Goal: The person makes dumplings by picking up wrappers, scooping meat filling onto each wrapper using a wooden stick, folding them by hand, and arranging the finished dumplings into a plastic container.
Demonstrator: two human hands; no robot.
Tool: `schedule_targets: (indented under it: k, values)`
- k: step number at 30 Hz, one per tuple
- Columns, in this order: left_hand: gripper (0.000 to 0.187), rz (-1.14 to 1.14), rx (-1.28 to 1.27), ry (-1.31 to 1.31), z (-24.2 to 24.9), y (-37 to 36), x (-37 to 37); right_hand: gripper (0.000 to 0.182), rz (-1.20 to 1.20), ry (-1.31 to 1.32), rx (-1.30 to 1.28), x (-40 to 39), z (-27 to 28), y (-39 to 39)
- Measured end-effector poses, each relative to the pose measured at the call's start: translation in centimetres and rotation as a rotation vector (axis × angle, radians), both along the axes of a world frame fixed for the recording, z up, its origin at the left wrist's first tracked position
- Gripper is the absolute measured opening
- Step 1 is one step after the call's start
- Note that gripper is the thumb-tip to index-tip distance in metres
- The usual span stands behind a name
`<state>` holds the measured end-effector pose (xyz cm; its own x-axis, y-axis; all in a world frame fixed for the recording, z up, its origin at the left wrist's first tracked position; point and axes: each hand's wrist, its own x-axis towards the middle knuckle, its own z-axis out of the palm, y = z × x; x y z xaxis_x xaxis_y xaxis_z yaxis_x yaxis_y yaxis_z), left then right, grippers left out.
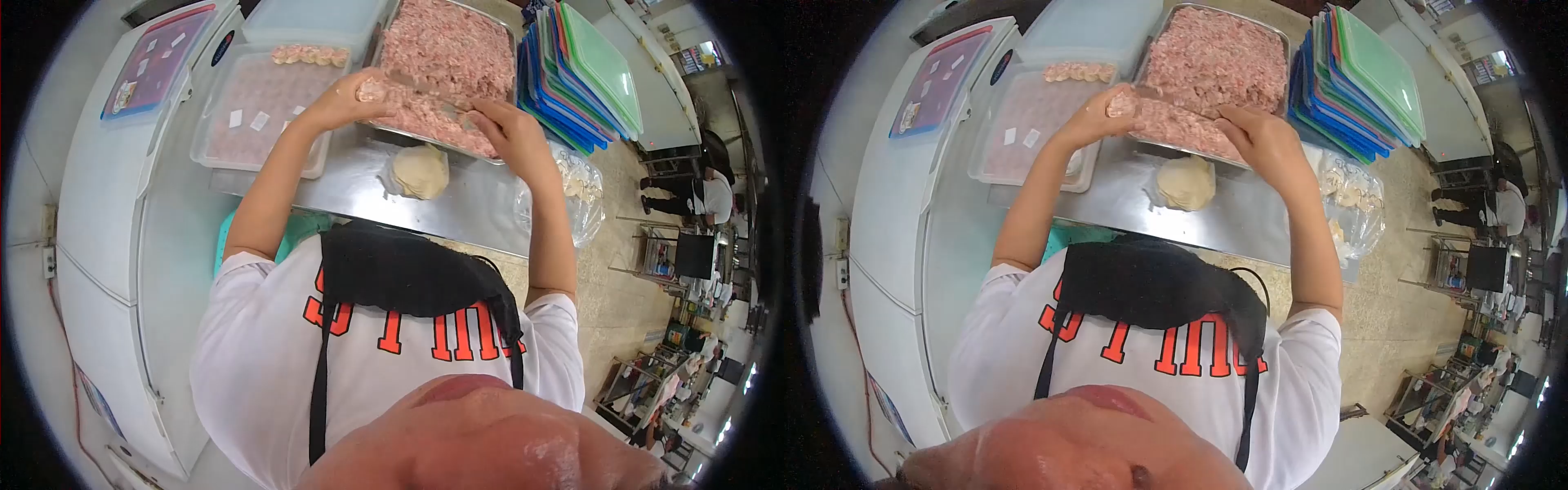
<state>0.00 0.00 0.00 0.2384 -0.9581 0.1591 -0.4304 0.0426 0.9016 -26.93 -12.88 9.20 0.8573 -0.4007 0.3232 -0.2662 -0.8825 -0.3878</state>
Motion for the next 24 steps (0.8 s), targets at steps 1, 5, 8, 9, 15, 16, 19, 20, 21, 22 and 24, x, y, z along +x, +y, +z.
schedule_targets:
  k: [1, 5, 8, 9, 15, 16, 19, 20, 21, 22, 24]
  values:
    - [0.060, 0.015, 0.046, 0.050, 0.2, -0.1, -0.4, 0.023, -0.006, 0.004, -0.006, -0.2, -0.1, 0.3]
    - [0.043, -0.054, 0.043, 0.213, 1.7, 2.6, 3.6, 0.028, 0.064, 0.060, 0.039, 5.5, -2.6, 4.7]
    - [0.052, 0.049, 0.141, 0.104, 1.4, 3.8, 7.3, 0.031, -0.052, 0.161, 0.234, 7.6, -3.6, 5.8]
    - [0.052, 0.057, 0.142, 0.105, 0.6, 4.2, 8.9, 0.031, -0.045, 0.163, 0.235, 7.5, -4.1, 5.6]
    - [0.050, 0.379, 0.120, -0.176, -7.2, 5.9, 22.8, 0.032, -0.262, 0.007, 0.470, 3.3, -8.3, 5.2]
    - [0.050, 0.380, 0.121, -0.177, -8.5, 5.8, 24.9, 0.032, -0.262, 0.007, 0.471, 2.4, -8.8, 5.2]
    - [0.048, 0.469, 0.080, -0.457, -10.2, 4.9, 28.0, 0.030, -0.446, -0.001, 0.706, 0.4, -9.1, 5.8]
    - [0.051, 0.567, 0.080, -0.481, -10.0, 4.4, 27.7, 0.029, -0.491, -0.040, 0.769, -0.1, -9.0, 6.2]
    - [0.053, 0.666, 0.078, -0.505, -9.8, 3.9, 27.5, 0.028, -0.535, -0.080, 0.832, -0.5, -9.0, 6.4]
    - [0.053, 0.659, 0.075, -0.506, -9.5, 3.4, 27.1, 0.028, -0.542, -0.085, 0.832, -0.9, -8.9, 6.6]
    - [0.058, 0.719, 0.205, -0.508, -9.0, 2.6, 26.5, 0.028, -0.557, -0.135, 0.889, -1.6, -8.5, 6.7]
